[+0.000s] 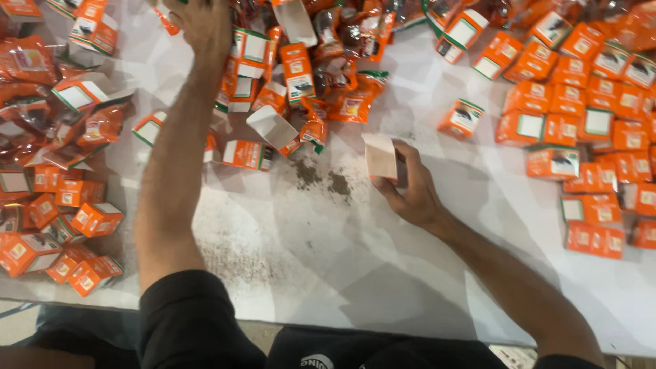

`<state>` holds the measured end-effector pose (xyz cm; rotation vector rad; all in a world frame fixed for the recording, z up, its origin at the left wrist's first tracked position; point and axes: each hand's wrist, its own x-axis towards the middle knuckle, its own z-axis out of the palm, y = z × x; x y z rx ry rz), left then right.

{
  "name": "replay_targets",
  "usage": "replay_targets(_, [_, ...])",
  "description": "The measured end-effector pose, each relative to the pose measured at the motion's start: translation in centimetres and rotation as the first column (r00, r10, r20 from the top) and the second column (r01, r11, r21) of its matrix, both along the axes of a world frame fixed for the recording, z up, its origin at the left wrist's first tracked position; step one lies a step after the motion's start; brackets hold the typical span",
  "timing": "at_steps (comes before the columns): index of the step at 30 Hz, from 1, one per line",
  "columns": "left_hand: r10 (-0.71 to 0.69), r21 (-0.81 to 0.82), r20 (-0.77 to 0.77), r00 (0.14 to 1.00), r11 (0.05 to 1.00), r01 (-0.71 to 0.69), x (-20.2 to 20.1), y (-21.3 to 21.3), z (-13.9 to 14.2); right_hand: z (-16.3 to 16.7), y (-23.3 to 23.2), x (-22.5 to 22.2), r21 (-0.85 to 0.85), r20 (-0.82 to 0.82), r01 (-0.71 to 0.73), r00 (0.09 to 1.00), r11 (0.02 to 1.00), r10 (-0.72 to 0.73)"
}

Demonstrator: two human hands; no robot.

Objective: The person folds and closes small orange product cartons at a white table, pressing the flaps shut and stacking the finished boxes with the pile of cartons on the table. They occasionally pick up an orange packet and place it into a carton before closing it.

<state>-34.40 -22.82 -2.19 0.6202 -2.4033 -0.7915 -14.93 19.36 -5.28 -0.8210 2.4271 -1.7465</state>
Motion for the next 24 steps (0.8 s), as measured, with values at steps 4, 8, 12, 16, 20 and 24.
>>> replay_targets(4, [-0.044, -0.365, -0.112, 0.993, 0.931, 0.000, 4.1, 2.0, 2.8, -0.1, 0.3, 0.2, -0.088, -0.054, 0.017, 0.998, 0.996, -0.022])
replay_targets(8, [-0.646, -0.259, -0.163, 0.746, 0.757, 0.599, 9.5, 9.2, 4.6, -0.2, 0.6, 0.7, -0.008, -0.050, 0.049, 0.997, 0.999, -0.050])
replay_targets(12, [-0.816, -0.467, 0.269, 0.512, 0.354, 0.810, 11.3, 17.0, 3.9, -1.3, 1.3, 1.5, 0.080, -0.052, 0.060, 0.997, 0.995, -0.056])
replay_targets(16, [-0.728, -0.558, 0.423, 0.540, 0.260, 0.788, 9.3, 19.8, 2.0, -3.0, 2.1, 2.5, 0.053, -0.078, 0.101, 0.992, 0.993, -0.097])
replay_targets(20, [-0.762, -0.534, 0.447, 0.468, 0.193, 0.823, 10.8, 20.3, 0.9, -3.7, 2.8, 3.1, 0.059, -0.280, 0.102, 0.957, 0.993, -0.081])
replay_targets(24, [-0.830, -0.611, 0.381, 0.407, 0.105, 0.785, 14.8, 20.2, 0.7, -2.3, 2.7, 3.2, 0.009, -0.266, 0.084, 0.961, 0.996, -0.078])
